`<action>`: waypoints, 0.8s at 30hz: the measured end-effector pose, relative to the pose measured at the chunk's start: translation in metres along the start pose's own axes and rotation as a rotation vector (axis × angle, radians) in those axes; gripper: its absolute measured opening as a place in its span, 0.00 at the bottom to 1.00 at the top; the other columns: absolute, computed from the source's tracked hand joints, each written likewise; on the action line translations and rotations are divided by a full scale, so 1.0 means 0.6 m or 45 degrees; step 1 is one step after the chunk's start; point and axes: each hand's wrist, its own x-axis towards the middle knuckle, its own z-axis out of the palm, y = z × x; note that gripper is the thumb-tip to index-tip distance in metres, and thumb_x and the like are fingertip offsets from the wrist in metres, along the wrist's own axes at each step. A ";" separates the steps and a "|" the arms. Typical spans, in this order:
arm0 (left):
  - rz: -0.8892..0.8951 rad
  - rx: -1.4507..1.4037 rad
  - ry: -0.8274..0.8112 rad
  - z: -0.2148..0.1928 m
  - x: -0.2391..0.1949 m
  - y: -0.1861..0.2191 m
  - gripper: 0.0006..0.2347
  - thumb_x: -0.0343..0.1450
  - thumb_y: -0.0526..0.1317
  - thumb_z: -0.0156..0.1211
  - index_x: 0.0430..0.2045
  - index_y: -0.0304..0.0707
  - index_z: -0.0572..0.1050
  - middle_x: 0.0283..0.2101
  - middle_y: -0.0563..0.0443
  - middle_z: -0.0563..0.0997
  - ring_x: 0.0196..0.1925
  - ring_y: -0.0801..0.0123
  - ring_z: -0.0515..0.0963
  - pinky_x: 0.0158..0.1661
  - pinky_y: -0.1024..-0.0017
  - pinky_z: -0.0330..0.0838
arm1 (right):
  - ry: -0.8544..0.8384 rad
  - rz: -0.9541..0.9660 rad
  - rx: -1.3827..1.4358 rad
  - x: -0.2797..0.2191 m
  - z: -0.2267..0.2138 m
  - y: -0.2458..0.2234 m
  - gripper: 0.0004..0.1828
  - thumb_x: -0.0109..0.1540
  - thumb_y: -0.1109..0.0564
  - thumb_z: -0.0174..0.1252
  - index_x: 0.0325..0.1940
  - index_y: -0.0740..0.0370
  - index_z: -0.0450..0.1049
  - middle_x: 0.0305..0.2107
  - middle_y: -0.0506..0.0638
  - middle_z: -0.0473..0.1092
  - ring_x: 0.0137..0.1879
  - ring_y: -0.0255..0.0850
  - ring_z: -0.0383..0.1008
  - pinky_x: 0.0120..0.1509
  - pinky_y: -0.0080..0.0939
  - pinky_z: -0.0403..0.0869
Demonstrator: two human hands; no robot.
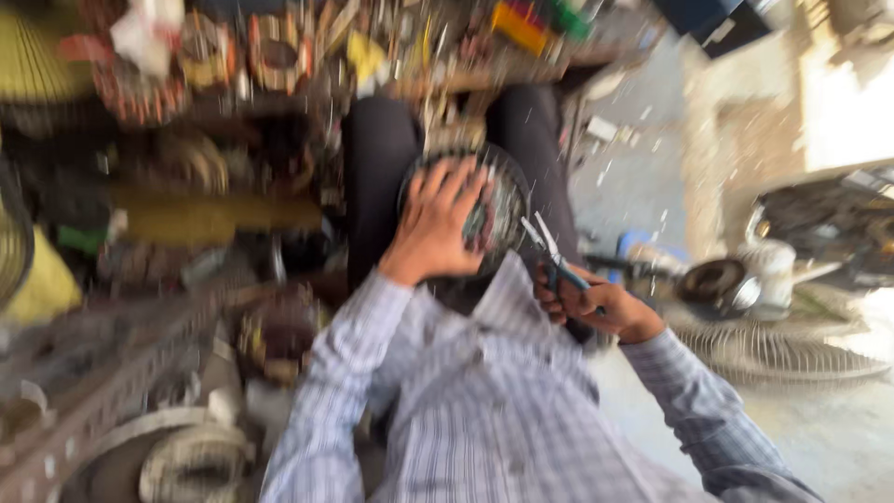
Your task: The person uses pliers to strip and manipulate wires on an electric fan motor stator while holding it in their lap.
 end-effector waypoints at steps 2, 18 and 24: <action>-0.094 0.014 -0.003 0.017 -0.014 0.007 0.44 0.53 0.52 0.75 0.66 0.35 0.64 0.70 0.39 0.63 0.71 0.42 0.61 0.67 0.45 0.54 | -0.024 0.093 0.060 -0.017 0.009 0.036 0.34 0.46 0.62 0.50 0.58 0.60 0.61 0.40 0.48 0.58 0.42 0.39 0.58 0.44 0.39 0.62; 0.004 0.065 0.006 0.047 -0.018 -0.014 0.48 0.53 0.55 0.77 0.68 0.34 0.60 0.70 0.35 0.60 0.73 0.42 0.59 0.66 0.43 0.54 | -0.113 0.194 0.051 0.020 0.009 0.025 0.32 0.47 0.66 0.48 0.57 0.63 0.60 0.38 0.47 0.57 0.40 0.37 0.56 0.43 0.36 0.61; 0.021 0.051 0.050 0.060 -0.017 -0.021 0.49 0.53 0.54 0.79 0.69 0.35 0.59 0.70 0.35 0.60 0.72 0.42 0.59 0.66 0.41 0.55 | 0.162 0.385 -0.200 0.020 -0.001 0.007 0.36 0.42 0.66 0.45 0.57 0.59 0.63 0.37 0.48 0.61 0.39 0.37 0.61 0.43 0.35 0.66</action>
